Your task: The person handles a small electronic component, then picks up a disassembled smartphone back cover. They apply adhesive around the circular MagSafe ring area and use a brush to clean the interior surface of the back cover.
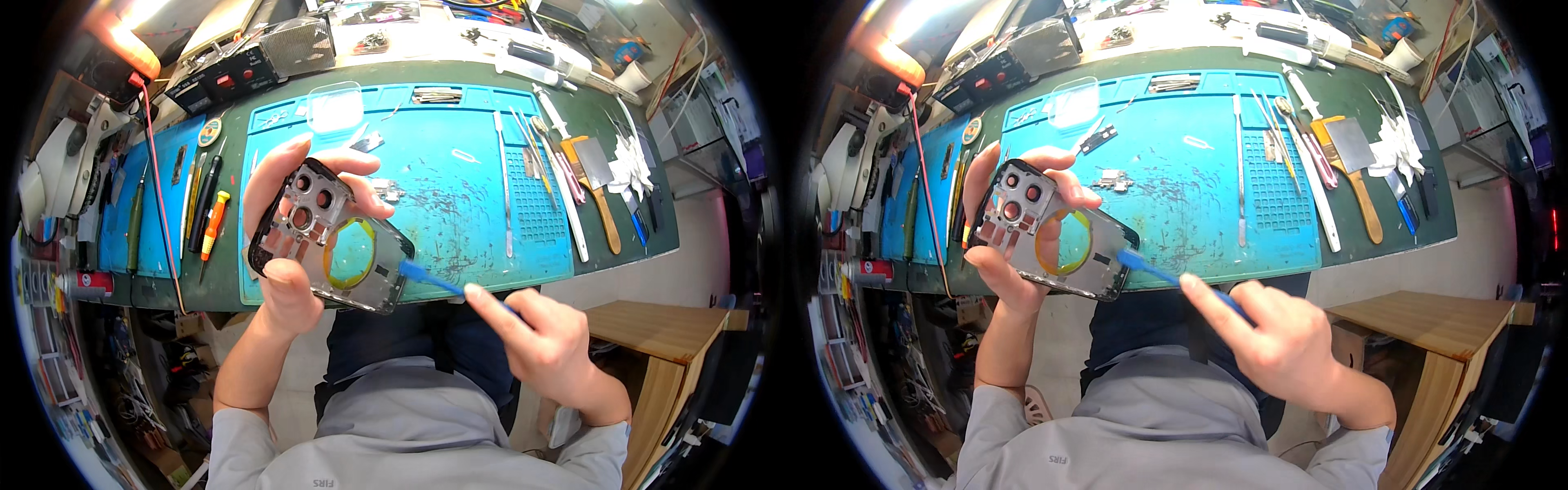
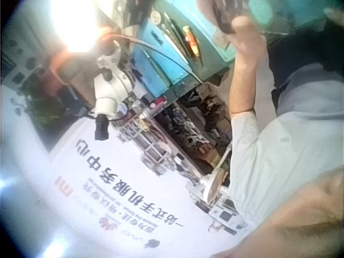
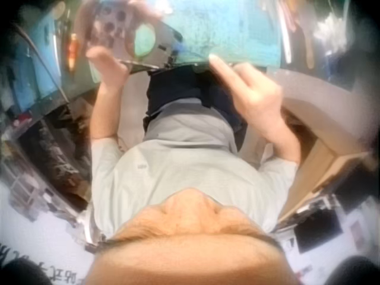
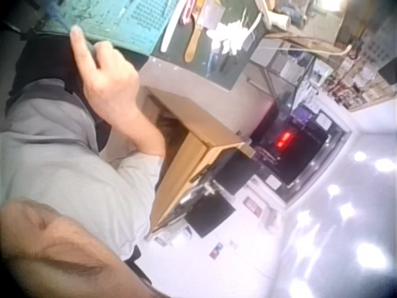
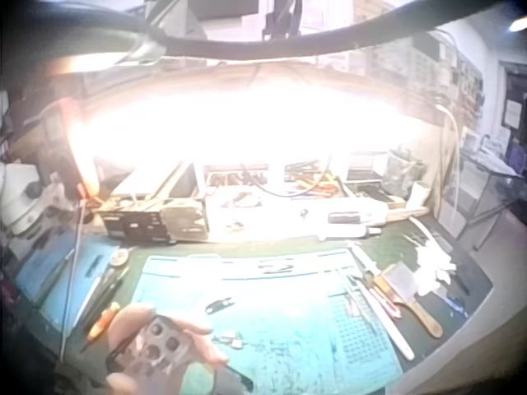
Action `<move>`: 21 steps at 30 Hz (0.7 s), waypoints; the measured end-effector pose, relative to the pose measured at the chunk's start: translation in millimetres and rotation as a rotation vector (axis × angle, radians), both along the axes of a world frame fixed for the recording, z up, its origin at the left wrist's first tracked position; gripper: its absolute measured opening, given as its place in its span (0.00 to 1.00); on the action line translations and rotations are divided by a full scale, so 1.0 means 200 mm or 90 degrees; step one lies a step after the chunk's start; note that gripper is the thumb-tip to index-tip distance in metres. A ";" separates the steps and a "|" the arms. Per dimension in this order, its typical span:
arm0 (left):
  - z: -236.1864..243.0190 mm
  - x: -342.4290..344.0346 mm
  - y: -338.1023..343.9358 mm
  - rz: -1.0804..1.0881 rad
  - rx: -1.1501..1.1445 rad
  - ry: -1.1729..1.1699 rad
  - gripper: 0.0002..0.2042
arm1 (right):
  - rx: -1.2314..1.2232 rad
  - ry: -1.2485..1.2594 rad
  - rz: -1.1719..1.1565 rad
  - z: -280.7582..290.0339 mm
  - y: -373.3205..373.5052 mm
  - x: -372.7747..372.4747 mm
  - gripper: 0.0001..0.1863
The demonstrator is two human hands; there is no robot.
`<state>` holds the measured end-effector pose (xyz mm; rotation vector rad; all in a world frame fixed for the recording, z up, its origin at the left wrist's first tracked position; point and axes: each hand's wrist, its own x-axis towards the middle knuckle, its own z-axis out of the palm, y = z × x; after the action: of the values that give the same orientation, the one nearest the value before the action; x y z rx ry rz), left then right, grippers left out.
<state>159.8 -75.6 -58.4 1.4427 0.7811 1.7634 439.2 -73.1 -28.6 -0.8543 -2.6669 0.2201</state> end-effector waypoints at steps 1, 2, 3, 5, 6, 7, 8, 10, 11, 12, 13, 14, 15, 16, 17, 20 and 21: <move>0.00 0.00 0.00 0.001 -0.004 -0.002 0.44 | 0.018 -0.017 -0.001 -0.01 -0.01 -0.01 0.32; 0.00 0.00 0.01 0.001 -0.006 -0.005 0.44 | 0.037 -0.017 -0.014 -0.02 0.01 -0.01 0.32; 0.00 0.00 0.01 0.002 -0.008 -0.006 0.44 | 0.056 -0.016 -0.027 -0.02 0.04 0.00 0.33; 0.01 0.00 0.00 0.003 -0.014 -0.008 0.45 | 0.056 0.002 -0.018 -0.02 0.03 0.00 0.32; 0.01 0.00 0.01 0.000 -0.014 -0.008 0.45 | 0.044 -0.007 -0.003 -0.03 0.02 -0.01 0.32; 0.00 0.00 0.01 -0.003 -0.014 -0.008 0.45 | 0.033 -0.017 0.013 -0.03 0.01 -0.01 0.32; 0.00 0.00 0.01 -0.008 -0.010 -0.007 0.45 | 0.043 -0.023 -0.003 -0.03 0.03 0.00 0.32; 0.00 0.00 0.00 -0.004 -0.013 -0.004 0.45 | 0.072 0.007 -0.021 -0.01 0.03 0.01 0.32; 0.01 0.00 0.00 0.002 -0.020 -0.004 0.45 | 0.059 0.021 -0.006 -0.01 0.03 0.01 0.32; 0.01 0.00 0.00 0.003 -0.021 -0.001 0.45 | 0.061 0.008 -0.016 -0.01 0.03 0.01 0.32; 0.01 0.00 0.00 0.004 -0.022 0.003 0.45 | 0.062 -0.004 -0.026 -0.01 0.03 0.00 0.32; 0.02 0.00 0.00 0.002 -0.016 0.008 0.46 | 0.064 -0.017 -0.036 -0.01 0.03 0.00 0.31; 0.01 0.00 0.00 0.002 -0.011 0.015 0.46 | 0.075 0.034 -0.051 -0.02 0.05 0.01 0.31; 0.01 0.00 0.00 0.002 -0.005 0.023 0.46 | 0.067 0.027 -0.029 -0.01 0.04 0.01 0.31; 0.01 0.00 0.00 0.001 0.000 0.032 0.46 | 0.060 0.020 -0.007 0.00 0.02 0.00 0.31; 0.00 -0.01 0.01 -0.013 0.021 0.054 0.47 | 0.044 0.031 -0.042 -0.02 0.05 0.00 0.30; 0.00 -0.01 0.01 -0.013 0.017 0.055 0.47 | 0.049 0.039 -0.064 -0.02 0.06 0.01 0.30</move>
<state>157.7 -74.1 -58.2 1.5479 0.7860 1.7116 440.9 -61.0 -32.1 -0.9394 -2.5504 0.1155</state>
